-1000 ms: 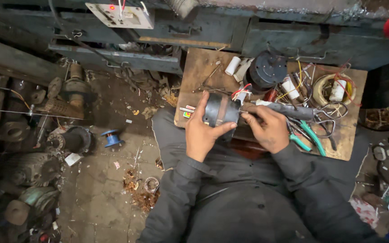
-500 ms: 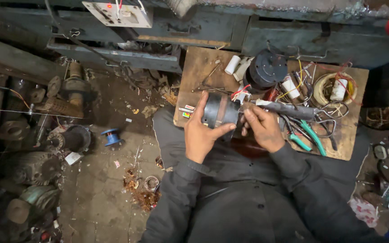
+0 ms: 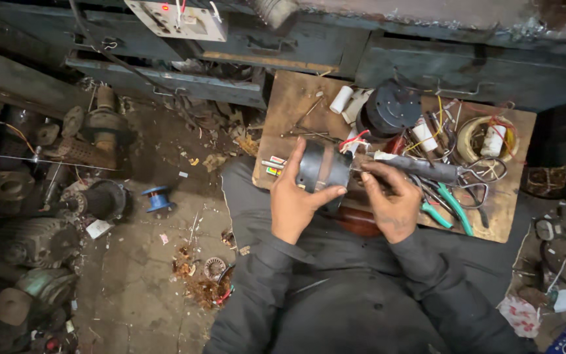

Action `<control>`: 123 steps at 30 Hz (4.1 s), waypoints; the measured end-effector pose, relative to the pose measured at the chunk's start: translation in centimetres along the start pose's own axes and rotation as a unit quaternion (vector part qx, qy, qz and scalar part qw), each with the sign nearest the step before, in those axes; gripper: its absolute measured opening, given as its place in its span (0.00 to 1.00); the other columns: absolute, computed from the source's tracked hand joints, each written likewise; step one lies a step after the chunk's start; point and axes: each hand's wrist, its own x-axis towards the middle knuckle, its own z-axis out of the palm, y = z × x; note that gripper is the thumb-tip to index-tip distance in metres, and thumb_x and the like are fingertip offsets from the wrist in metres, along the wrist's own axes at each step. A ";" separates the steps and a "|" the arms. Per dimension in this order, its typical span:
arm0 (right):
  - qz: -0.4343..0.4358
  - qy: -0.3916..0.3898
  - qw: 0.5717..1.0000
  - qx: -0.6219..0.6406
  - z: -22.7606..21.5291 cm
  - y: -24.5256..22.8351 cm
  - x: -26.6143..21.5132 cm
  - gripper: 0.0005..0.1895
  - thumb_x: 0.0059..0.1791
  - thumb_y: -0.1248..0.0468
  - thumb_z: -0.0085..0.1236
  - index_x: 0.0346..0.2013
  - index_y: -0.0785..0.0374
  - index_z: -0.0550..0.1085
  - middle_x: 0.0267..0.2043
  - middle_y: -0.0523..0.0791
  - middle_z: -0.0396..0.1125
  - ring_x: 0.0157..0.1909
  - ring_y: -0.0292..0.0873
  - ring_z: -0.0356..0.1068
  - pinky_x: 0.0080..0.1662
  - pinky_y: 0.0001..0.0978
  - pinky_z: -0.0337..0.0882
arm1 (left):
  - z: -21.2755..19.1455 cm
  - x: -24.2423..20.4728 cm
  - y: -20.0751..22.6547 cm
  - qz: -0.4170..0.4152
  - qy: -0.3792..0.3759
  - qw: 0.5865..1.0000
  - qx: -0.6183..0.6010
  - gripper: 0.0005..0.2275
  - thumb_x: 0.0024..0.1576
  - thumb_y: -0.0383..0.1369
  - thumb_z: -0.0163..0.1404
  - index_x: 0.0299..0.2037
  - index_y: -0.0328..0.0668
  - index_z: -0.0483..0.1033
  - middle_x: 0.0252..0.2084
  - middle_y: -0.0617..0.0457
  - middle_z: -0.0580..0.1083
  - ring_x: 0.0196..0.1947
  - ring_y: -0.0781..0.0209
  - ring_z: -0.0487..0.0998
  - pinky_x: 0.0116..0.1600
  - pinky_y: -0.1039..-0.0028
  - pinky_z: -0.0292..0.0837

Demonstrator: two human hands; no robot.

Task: The person assembles a small electric motor by inserting a rotor into a stator and securing the housing halves. They then use pliers to crimp metal tabs on the motor casing to lock the components together.

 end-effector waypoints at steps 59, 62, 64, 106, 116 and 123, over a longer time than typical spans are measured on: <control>-0.062 -0.070 0.994 -0.052 -0.2 1.2 1.6 0.06 0.54 0.66 0.60 0.42 0.68 0.76 0.41 0.47 0.73 0.39 0.40 0.72 0.39 0.29 0.68 | 0.7 -0.3 -0.5 0.025 0.056 0.998 0.020 0.42 0.42 0.42 0.71 0.67 0.31 0.67 0.71 0.39 0.68 0.69 0.50 0.72 0.69 0.67 0.69; -0.112 -0.072 0.988 -0.080 -0.3 1.9 1.3 0.09 0.58 0.63 0.55 0.41 0.67 0.75 0.39 0.47 0.72 0.39 0.39 0.72 0.39 0.27 0.68 | 0.7 -0.3 -0.3 0.025 0.056 0.998 0.029 0.42 0.42 0.42 0.71 0.67 0.31 0.67 0.70 0.39 0.68 0.69 0.50 0.72 0.69 0.67 0.69; -0.017 -0.093 0.995 -0.019 0.1 3.4 1.2 0.13 0.60 0.60 0.51 0.39 0.67 0.74 0.35 0.45 0.69 0.34 0.38 0.69 0.36 0.27 0.66 | 0.6 -0.4 -0.2 0.015 0.052 0.998 0.028 0.42 0.42 0.42 0.71 0.67 0.32 0.67 0.70 0.39 0.68 0.69 0.50 0.72 0.68 0.68 0.69; -0.174 -0.154 0.872 -0.431 -0.7 -0.9 4.0 0.16 0.40 0.65 0.59 0.42 0.64 0.77 0.40 0.51 0.73 0.31 0.54 0.74 0.32 0.46 0.73 | 0.3 -0.8 0.0 0.023 0.049 0.998 0.026 0.41 0.40 0.37 0.71 0.66 0.33 0.68 0.68 0.39 0.70 0.67 0.51 0.74 0.68 0.68 0.69; -0.231 -0.093 0.868 -0.430 0.0 -2.4 2.0 0.19 0.40 0.65 0.56 0.44 0.66 0.77 0.45 0.50 0.74 0.28 0.50 0.74 0.32 0.45 0.74 | -0.4 -0.9 0.4 0.003 0.032 0.999 0.011 0.41 0.40 0.36 0.71 0.66 0.33 0.68 0.67 0.41 0.71 0.67 0.52 0.74 0.66 0.68 0.68; -0.225 -0.061 0.864 -0.445 0.8 -2.5 0.1 0.21 0.39 0.62 0.57 0.44 0.68 0.76 0.46 0.52 0.73 0.25 0.49 0.73 0.39 0.48 0.75 | -0.3 -0.9 -0.5 0.022 0.018 0.999 0.025 0.40 0.42 0.36 0.71 0.67 0.34 0.68 0.69 0.41 0.70 0.68 0.52 0.73 0.67 0.68 0.68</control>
